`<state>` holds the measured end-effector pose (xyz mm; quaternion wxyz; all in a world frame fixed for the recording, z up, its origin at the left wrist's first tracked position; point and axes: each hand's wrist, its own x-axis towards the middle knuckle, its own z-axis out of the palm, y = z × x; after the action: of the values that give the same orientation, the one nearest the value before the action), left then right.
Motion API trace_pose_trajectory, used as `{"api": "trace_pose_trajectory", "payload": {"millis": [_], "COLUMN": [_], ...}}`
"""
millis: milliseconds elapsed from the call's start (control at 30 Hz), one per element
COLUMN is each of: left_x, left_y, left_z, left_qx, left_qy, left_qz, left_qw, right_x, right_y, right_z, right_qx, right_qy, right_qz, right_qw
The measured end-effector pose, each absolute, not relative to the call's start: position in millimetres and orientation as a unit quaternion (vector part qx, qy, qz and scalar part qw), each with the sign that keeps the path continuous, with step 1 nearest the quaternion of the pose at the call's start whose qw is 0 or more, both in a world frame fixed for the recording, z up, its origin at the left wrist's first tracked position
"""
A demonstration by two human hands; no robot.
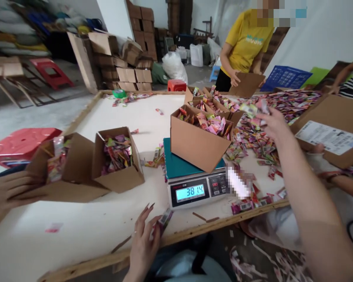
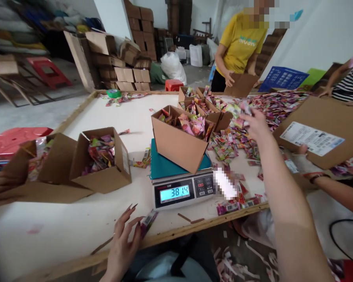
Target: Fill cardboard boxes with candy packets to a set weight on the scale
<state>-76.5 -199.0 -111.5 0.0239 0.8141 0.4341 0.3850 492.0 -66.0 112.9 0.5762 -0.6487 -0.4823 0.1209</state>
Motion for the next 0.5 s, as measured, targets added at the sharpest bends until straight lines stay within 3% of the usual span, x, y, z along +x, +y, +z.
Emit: {"api": "trace_pose_trajectory", "payload": {"millis": [133, 267, 367, 500], "left_x": [-76.8, -76.6, -74.8, -70.9], "left_y": [-200.7, -201.1, -202.7, -207.1], "left_z": [-109.8, -114.1, -115.8, -111.2], "left_qx": [0.817, 0.807, 0.802, 0.805], "left_qy": [0.427, 0.438, 0.442, 0.432], "left_qz": [0.386, 0.396, 0.400, 0.405], "left_qw": [0.023, 0.010, 0.011, 0.027], "right_x": [424.2, 359.8, 338.9, 340.9], "right_y": [-49.4, -39.4, -39.1, -49.3], "right_z": [181.7, 213.8, 220.2, 226.3], "right_qx": [-0.507, -0.491, -0.545, -0.580], "right_qy": [-0.556, -0.597, -0.572, -0.520], "right_qz": [0.265, 0.356, 0.335, 0.266], "right_qw": [0.603, 0.525, 0.513, 0.568]}}
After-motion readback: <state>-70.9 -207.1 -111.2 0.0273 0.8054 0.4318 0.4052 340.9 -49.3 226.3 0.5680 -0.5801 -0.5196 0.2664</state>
